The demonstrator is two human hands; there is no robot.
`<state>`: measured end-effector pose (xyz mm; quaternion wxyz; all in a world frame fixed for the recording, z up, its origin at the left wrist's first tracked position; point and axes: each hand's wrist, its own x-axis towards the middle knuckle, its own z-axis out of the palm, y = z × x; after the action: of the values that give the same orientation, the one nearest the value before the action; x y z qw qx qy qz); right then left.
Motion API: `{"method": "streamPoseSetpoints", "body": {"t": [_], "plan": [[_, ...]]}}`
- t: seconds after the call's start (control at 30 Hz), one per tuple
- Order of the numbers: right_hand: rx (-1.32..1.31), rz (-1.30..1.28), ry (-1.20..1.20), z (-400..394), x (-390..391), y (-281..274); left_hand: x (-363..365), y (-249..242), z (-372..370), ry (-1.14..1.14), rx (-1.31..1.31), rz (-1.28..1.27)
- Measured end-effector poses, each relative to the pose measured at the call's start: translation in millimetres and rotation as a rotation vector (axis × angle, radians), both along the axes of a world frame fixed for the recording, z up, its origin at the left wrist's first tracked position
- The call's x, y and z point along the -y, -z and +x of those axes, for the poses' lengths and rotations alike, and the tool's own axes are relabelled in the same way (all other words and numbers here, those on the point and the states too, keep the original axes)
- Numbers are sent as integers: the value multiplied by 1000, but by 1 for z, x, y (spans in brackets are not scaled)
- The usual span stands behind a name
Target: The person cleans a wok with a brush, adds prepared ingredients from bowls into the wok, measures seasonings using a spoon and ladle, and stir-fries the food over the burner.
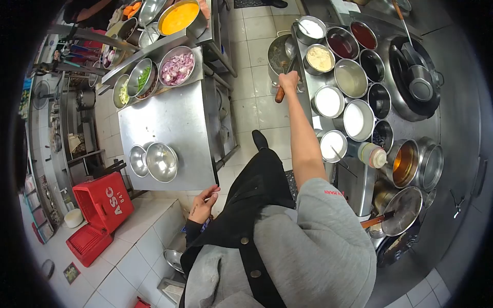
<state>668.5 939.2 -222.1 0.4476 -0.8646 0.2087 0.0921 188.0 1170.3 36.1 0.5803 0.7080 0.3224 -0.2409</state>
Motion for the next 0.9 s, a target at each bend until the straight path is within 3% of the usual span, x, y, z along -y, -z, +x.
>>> {"method": "streamPoseSetpoints", "body": {"t": [0.1, 0.3, 0.4, 0.67, 0.9], "plan": [[-70, 218, 72, -10, -9, -54, -4, 1, 15, 2, 9, 8], [-110, 835, 328, -20, -8, -50, -9, 11, 25, -7, 40, -23], [-204, 1197, 333, -45, 12, -59, -12, 12, 27, 11, 26, -33], [-388, 1650, 304, -205, 38, -208, -1, 8, 14, 244, 131, 18], [-383, 1899, 232, -390, 114, -343, 58, 51, 23, 710, 205, 12]]}}
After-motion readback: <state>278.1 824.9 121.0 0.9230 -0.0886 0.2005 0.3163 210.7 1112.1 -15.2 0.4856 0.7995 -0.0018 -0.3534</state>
